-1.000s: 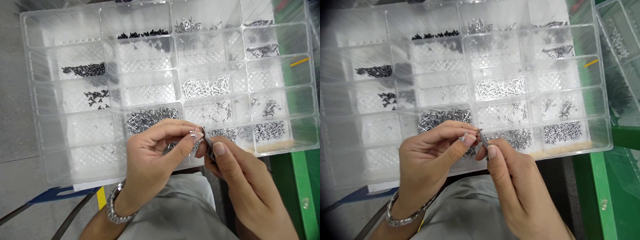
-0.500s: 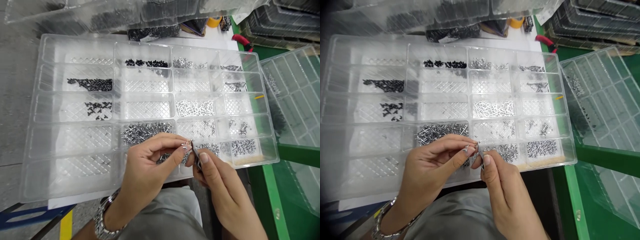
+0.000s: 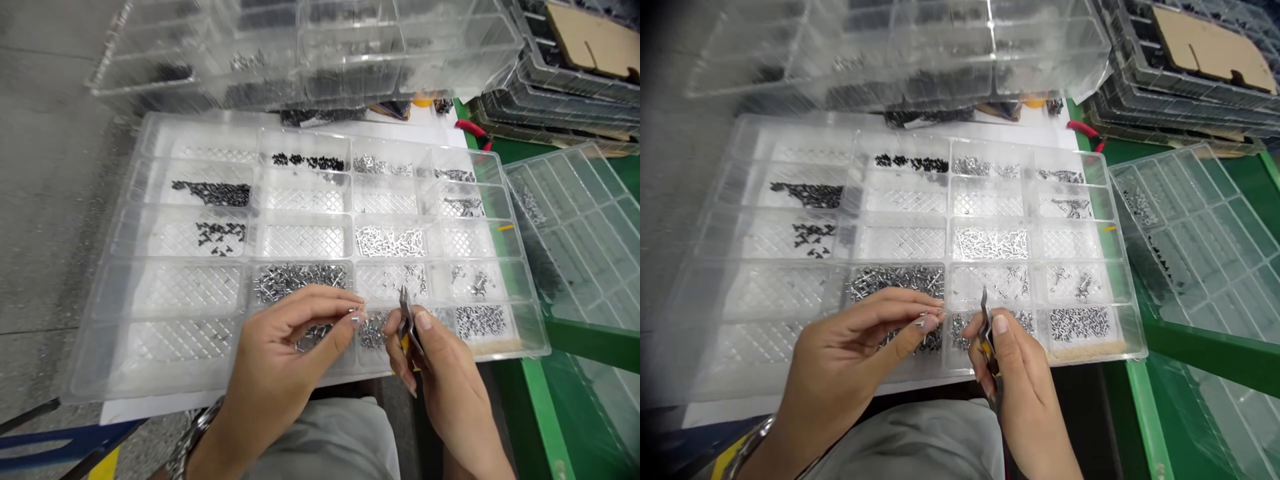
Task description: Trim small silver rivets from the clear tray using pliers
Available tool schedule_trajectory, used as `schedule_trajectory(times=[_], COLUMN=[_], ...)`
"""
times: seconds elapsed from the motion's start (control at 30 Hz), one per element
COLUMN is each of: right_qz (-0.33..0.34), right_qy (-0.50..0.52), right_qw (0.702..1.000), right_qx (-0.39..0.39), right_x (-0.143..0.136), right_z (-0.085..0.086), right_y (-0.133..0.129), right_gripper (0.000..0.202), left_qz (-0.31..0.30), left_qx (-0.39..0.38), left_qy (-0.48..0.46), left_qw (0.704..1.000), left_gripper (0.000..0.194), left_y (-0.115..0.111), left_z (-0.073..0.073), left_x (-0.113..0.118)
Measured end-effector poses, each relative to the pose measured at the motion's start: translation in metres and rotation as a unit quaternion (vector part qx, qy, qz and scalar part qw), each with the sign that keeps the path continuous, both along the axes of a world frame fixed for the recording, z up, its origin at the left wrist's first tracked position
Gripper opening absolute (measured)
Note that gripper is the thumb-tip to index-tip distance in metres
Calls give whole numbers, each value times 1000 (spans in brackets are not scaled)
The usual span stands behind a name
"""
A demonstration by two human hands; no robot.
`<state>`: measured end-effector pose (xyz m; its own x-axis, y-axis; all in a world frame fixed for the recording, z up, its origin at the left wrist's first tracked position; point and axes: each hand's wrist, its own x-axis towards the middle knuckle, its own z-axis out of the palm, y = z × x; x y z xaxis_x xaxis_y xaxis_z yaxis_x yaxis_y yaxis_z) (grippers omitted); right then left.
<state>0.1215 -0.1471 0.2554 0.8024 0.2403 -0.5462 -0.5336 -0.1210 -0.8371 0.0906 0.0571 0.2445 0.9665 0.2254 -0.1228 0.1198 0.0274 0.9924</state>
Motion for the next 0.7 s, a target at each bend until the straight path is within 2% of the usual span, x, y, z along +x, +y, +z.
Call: schedule_trajectory(times=[0.1,0.17,0.23,0.37,0.43,0.53,0.7], right_qz=[7,9,8,10,19,27,34], right_qy=[2,5,12,15,4,-8,-11], right_qw=[1000,1000,1000,1000,1000,1000,999], right_qx=[0,6,13,12,11,9,18], right_x=[1,0,-1,-2,-3,-3,-3], right_z=[0,-1,-2,-5,-6,-5,-3], right_y=[1,1,1,0,0,0,1], right_gripper=[58,56,56,56,56,56,56], left_qz=[10,3,8,3,-23,-93,-137], left_qx=[74,124,160,229,254,287,329], left_qy=[-16,-19,-8,20,20,23,68], left_qw=[997,992,987,973,967,953,932], left_gripper=[18,15,8,16,19,20,25], left_y=[26,49,72,106,117,128,139], left_z=[9,15,23,39,42,40,37], left_x=[5,16,34,78,99,124,142])
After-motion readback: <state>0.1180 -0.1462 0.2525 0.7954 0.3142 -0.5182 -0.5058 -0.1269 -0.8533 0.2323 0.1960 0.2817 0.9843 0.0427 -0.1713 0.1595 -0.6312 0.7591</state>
